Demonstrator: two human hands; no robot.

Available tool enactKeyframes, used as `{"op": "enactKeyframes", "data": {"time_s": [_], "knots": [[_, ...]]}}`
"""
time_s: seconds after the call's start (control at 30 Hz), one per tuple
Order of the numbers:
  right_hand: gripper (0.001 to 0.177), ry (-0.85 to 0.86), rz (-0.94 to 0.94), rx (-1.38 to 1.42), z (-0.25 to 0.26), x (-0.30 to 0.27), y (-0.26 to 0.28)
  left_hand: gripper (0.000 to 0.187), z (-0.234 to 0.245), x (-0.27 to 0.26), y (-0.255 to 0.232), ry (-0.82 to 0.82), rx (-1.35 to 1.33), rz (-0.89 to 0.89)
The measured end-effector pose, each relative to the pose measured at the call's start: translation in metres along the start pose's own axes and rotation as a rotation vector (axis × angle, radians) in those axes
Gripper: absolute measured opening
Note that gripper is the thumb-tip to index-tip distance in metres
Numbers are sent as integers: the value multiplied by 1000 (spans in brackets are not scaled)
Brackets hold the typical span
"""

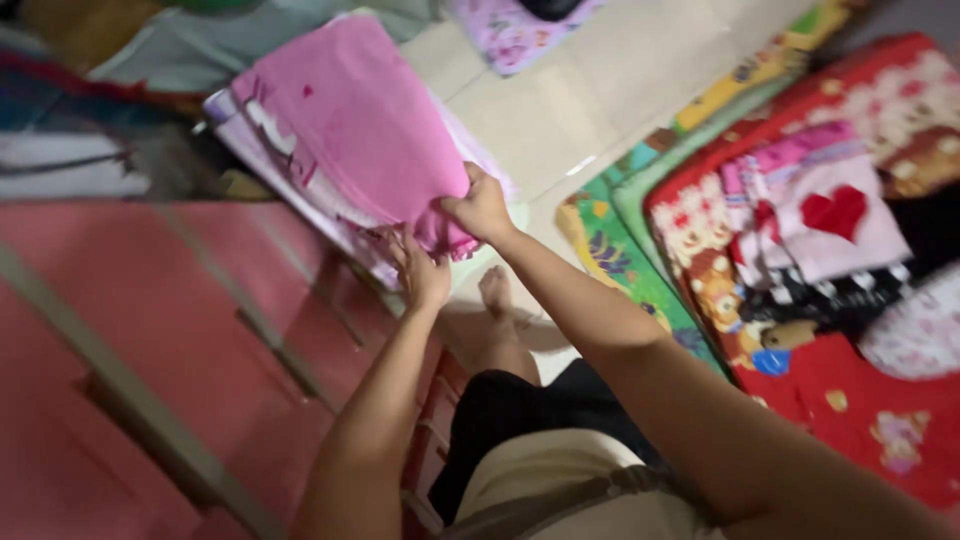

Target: Organizing and stacking pillows, plush toys, and folded clothes on a bedroom floor mat.

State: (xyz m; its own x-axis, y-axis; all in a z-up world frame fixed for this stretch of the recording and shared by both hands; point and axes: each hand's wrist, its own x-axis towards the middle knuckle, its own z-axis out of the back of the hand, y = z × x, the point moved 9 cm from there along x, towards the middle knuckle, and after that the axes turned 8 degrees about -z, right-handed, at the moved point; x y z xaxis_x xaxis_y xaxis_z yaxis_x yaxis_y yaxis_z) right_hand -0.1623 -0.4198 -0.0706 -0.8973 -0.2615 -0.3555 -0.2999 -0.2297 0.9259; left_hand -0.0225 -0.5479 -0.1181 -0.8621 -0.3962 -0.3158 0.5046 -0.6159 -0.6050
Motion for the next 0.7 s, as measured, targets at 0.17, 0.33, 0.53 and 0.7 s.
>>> {"op": "enactKeyframes", "data": {"time_s": [0.17,0.33,0.53,0.7], "knots": [[50,-215,183,-130,147,-54,64,96,-66,-26,-123,38,-150,-295],[53,-397,245,-167,318,-126,58,85,-203,-73,-252,280,-44,-648],[49,-704,229,-399,539,-240,-11,81,-292,-188,-424,615,-290,-847],[72,-1204,-94,-607,756,-361,-151,78,-352,-260,-481,829,-291,-877]]}}
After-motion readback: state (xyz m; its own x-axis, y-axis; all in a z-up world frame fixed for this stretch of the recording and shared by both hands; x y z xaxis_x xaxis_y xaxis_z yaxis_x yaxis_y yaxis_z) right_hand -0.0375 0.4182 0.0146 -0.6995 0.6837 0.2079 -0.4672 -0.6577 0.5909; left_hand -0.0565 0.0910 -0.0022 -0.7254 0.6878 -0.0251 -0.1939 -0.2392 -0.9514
